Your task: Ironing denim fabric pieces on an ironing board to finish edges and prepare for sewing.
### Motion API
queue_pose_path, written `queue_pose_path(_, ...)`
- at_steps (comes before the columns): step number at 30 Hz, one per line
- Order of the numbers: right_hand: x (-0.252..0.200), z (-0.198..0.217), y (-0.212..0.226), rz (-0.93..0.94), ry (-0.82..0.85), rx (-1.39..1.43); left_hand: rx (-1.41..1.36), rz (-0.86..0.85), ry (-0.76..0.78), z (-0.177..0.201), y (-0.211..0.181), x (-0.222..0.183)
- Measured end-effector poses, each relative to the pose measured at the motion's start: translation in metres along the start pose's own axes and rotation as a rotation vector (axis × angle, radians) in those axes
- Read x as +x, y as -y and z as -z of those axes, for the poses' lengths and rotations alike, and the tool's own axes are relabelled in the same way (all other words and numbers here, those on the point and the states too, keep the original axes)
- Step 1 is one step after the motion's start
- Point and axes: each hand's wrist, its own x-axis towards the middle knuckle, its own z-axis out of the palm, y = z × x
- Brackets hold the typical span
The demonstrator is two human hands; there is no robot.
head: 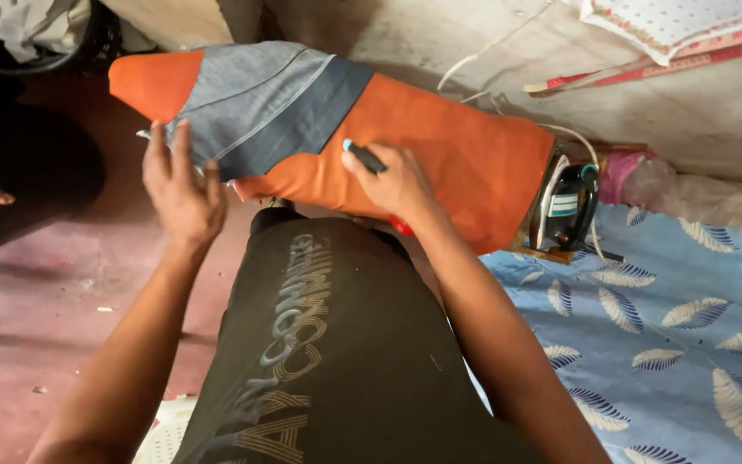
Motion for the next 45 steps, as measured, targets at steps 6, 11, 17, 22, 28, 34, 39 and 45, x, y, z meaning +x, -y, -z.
queue_pose_path(6, 0.031, -0.013, -0.010, -0.058, -0.087, -0.084, -0.050, 0.175, -0.074, 0.014, 0.054, -0.047)
queue_pose_path(11, -0.012, -0.015, 0.029, 0.194, -0.015, -0.085, -0.141, 0.353, -0.025, 0.010, 0.061, -0.080)
queue_pose_path(17, 0.001, -0.010, 0.010, 0.205, -0.050, -0.083, -0.195, 0.549, 0.111, 0.005, 0.049, -0.082)
queue_pose_path(22, 0.005, 0.000, 0.003, -0.014, -0.136, -0.122, -0.248, 0.505, 0.077, 0.017, 0.037, -0.071)
queue_pose_path(28, -0.019, -0.015, 0.022, 0.277, -0.024, -0.025, -0.254, 0.377, -0.025, 0.023, 0.025, -0.048)
queue_pose_path(34, -0.005, 0.000, -0.015, 0.144, -0.137, -0.047, -0.226, 0.174, -0.075, 0.031, -0.012, -0.021)
queue_pose_path(39, -0.041, -0.010, -0.020, 0.267, -0.179, 0.129, -0.131, -0.108, -0.077, 0.013, -0.033, -0.001)
queue_pose_path(45, -0.104, 0.035, -0.078, -0.035, -0.372, 0.329, -0.025, -0.407, 0.378, 0.001, -0.111, 0.015)
